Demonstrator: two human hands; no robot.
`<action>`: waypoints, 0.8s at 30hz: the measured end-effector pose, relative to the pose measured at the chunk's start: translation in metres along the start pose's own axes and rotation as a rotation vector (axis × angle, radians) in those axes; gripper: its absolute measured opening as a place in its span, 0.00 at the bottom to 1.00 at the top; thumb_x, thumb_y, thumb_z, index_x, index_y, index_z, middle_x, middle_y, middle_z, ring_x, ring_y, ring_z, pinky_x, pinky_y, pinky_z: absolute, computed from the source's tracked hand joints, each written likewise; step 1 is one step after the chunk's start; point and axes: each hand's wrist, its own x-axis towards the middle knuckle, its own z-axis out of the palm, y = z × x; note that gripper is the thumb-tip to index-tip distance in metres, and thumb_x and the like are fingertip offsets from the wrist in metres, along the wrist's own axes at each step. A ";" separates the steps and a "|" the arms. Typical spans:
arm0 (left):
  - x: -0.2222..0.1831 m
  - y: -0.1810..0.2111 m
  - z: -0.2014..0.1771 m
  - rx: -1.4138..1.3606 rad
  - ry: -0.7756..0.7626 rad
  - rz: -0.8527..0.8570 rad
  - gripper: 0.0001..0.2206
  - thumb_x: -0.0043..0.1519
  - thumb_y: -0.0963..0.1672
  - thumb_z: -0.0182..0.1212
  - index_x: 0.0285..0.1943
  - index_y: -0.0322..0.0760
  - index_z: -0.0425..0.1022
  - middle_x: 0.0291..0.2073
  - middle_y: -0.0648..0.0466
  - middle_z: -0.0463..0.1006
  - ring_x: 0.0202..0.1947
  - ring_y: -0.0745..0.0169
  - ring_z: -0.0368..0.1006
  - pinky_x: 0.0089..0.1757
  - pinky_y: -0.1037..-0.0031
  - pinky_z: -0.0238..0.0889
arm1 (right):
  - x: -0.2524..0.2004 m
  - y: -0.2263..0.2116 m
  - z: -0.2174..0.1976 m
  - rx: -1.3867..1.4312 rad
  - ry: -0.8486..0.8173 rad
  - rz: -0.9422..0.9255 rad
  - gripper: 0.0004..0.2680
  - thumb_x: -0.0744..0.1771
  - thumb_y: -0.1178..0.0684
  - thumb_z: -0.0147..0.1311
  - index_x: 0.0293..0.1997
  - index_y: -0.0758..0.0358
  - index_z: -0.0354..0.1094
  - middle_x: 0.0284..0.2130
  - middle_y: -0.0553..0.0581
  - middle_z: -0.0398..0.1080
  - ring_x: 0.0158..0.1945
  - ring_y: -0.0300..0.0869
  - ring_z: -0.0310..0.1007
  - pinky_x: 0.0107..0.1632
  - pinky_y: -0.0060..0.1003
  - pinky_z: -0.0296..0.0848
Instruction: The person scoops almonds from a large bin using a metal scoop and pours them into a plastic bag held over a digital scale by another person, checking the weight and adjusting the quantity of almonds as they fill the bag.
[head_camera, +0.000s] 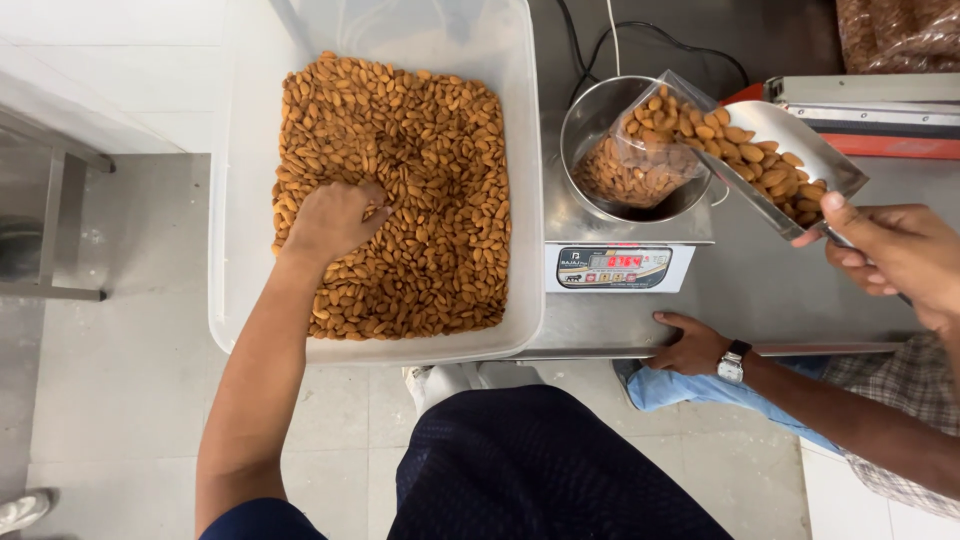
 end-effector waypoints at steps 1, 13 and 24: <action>0.001 -0.002 0.002 -0.009 0.006 0.014 0.12 0.64 0.50 0.62 0.47 0.41 0.81 0.24 0.41 0.80 0.32 0.42 0.79 0.42 0.54 0.71 | 0.002 -0.005 0.000 -0.085 -0.005 0.010 0.36 0.60 0.34 0.68 0.64 0.70 0.51 0.39 0.63 0.68 0.42 0.45 0.71 0.40 0.34 0.76; 0.000 -0.005 0.005 -0.031 0.051 0.049 0.11 0.63 0.49 0.63 0.46 0.41 0.82 0.25 0.41 0.80 0.33 0.41 0.79 0.42 0.53 0.70 | 0.003 -0.004 -0.002 0.044 -0.002 -0.014 0.38 0.60 0.35 0.68 0.68 0.71 0.50 0.41 0.64 0.69 0.44 0.48 0.72 0.42 0.38 0.78; 0.000 -0.004 0.004 -0.013 0.042 0.045 0.11 0.63 0.49 0.63 0.45 0.40 0.82 0.24 0.41 0.80 0.32 0.41 0.79 0.42 0.54 0.71 | -0.002 0.005 0.000 0.235 0.004 -0.034 0.38 0.61 0.35 0.68 0.69 0.70 0.49 0.42 0.64 0.70 0.42 0.48 0.75 0.39 0.38 0.80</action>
